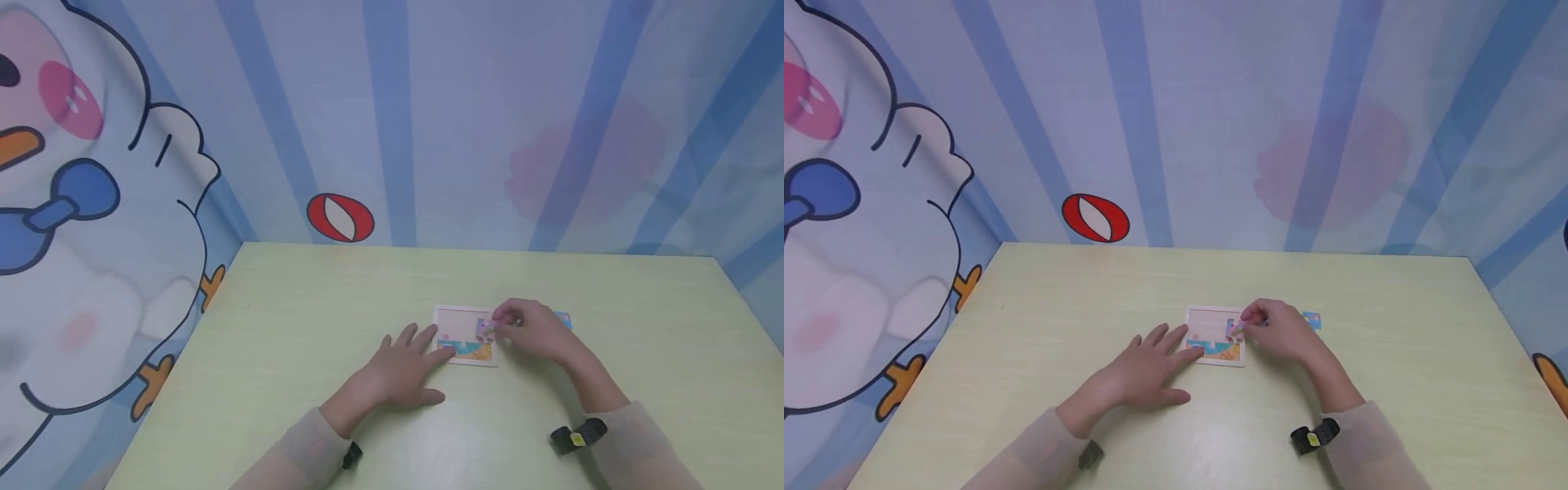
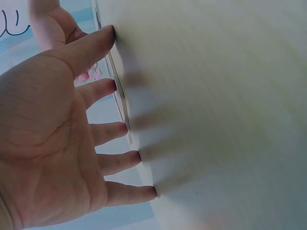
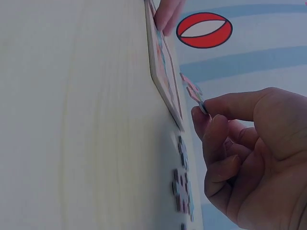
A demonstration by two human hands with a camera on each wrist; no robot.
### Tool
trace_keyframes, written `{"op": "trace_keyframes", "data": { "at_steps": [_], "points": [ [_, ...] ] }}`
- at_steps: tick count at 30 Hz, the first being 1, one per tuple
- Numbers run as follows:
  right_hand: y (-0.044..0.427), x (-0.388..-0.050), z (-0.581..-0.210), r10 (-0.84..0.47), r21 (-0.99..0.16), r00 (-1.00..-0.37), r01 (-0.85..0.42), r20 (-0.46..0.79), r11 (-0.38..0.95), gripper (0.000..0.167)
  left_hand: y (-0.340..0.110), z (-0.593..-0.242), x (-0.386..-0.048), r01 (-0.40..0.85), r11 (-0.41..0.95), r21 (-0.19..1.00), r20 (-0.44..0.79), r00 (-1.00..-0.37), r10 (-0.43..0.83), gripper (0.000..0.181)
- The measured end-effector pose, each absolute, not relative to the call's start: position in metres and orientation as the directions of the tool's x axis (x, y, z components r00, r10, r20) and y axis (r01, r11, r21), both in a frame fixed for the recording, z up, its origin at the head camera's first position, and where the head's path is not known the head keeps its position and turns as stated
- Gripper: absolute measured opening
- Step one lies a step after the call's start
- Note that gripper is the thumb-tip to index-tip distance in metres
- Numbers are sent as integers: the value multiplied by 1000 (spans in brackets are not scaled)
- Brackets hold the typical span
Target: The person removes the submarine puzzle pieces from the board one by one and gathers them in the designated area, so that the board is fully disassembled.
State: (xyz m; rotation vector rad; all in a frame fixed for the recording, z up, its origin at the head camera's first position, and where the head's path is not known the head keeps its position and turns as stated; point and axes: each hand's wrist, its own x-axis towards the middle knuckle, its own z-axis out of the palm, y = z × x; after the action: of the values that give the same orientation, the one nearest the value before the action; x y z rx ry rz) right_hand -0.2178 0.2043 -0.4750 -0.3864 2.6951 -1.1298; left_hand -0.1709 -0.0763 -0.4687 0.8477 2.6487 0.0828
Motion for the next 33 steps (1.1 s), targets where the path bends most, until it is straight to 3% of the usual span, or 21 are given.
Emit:
{"op": "trace_keyframes", "data": {
  "at_steps": [33],
  "points": [
    [233,-204,-478,-261,-690,-956,-98,-136,717,14,-77,-468,-168,556,815,161,-303,-758,577,76]
  ]
}}
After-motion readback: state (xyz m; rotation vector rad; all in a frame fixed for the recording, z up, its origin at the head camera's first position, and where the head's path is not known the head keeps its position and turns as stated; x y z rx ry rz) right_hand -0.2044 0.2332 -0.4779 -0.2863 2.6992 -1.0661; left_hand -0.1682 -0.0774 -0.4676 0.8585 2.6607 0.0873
